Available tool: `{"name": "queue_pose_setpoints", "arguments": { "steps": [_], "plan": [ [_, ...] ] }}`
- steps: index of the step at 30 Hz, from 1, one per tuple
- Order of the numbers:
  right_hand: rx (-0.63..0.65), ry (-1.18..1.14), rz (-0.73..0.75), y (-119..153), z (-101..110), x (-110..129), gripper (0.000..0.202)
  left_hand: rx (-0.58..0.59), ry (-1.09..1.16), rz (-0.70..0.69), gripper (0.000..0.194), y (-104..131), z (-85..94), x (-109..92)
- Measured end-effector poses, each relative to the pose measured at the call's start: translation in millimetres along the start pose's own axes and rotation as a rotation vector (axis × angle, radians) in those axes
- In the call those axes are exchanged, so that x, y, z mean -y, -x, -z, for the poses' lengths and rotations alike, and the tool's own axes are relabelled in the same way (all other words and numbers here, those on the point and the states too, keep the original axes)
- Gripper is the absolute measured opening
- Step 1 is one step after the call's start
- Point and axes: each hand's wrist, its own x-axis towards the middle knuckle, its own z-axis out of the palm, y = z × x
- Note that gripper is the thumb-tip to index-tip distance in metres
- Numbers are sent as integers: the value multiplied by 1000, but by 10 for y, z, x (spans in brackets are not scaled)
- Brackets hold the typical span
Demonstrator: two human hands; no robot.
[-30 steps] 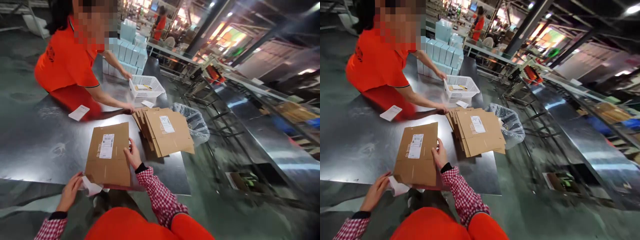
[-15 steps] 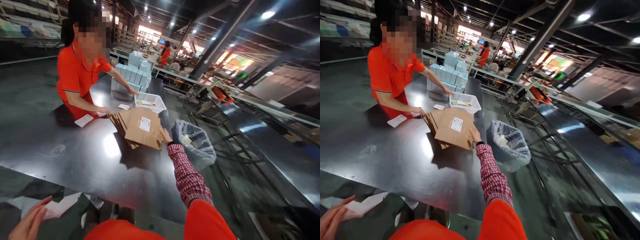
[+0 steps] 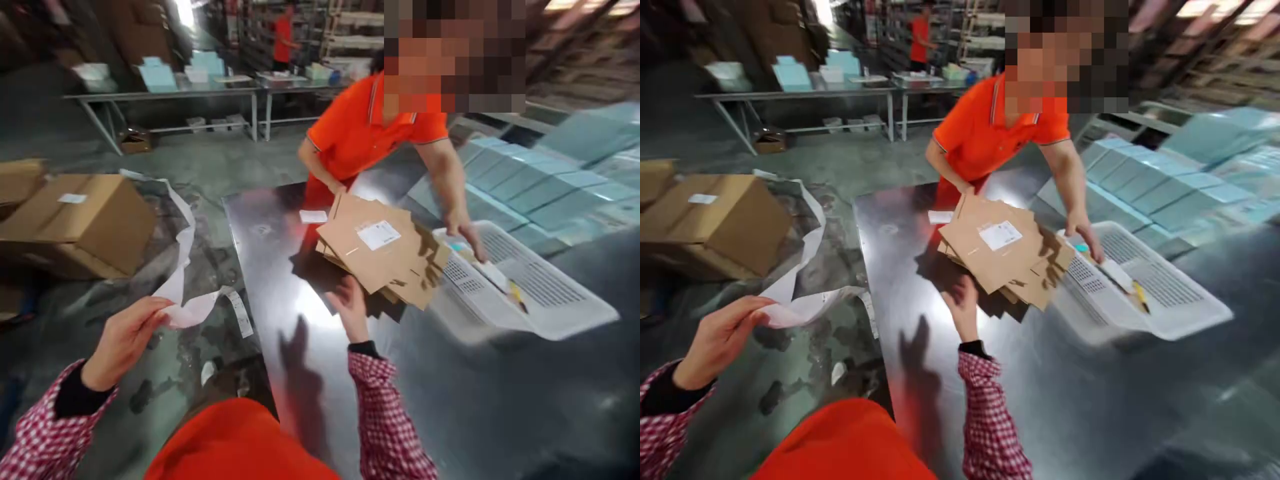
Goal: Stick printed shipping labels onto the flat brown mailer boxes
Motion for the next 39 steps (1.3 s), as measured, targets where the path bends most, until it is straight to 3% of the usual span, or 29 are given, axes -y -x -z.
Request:
{"name": "queue_pose_setpoints", "arguments": {
  "steps": [3,5,7,9,11,12,14,17,21,24,26,29,34,36,39],
  "plan": [
    [670,-144,279,399,-1154,493,96,-50,-25,-75,26,299,313,-306],
    [967,-222,411,642,-1707,834,87,-87,-36,-108,25,529,453,-432],
    [1195,-272,438,857,-1974,1069,60,-138,-24,-102,26,751,523,-429],
    [1388,-344,352,1102,-2015,1156,40,-217,4,-21,31,940,516,-269],
    [1483,-469,149,1407,-1956,1137,37,-273,37,123,35,1096,434,9],
    [1478,-537,9,1579,-1923,1114,39,-281,53,203,36,1171,370,163],
    [1321,-637,-257,1933,-1887,1079,43,-211,82,315,38,1337,218,417],
    [1010,-687,-425,2406,-1914,1081,43,-112,226,381,49,1597,21,507],
    [902,-677,-422,2837,-1949,1131,40,165,569,301,58,1750,-104,292],
    [832,-622,-357,3055,-1907,1146,39,330,633,306,72,1705,-190,248],
    [780,-568,-271,3181,-1874,1125,37,418,662,303,66,1665,-237,276],
    [661,-485,-187,3374,-1885,1047,35,533,715,226,43,1655,-255,288],
    [454,-565,-275,3598,-2058,875,44,571,778,266,31,1671,-339,196],
    [418,-608,-316,3562,-2053,813,53,551,780,299,32,1622,-458,178],
    [274,-514,-340,3332,-1880,723,74,546,736,297,32,1481,-718,188]
  ]
}}
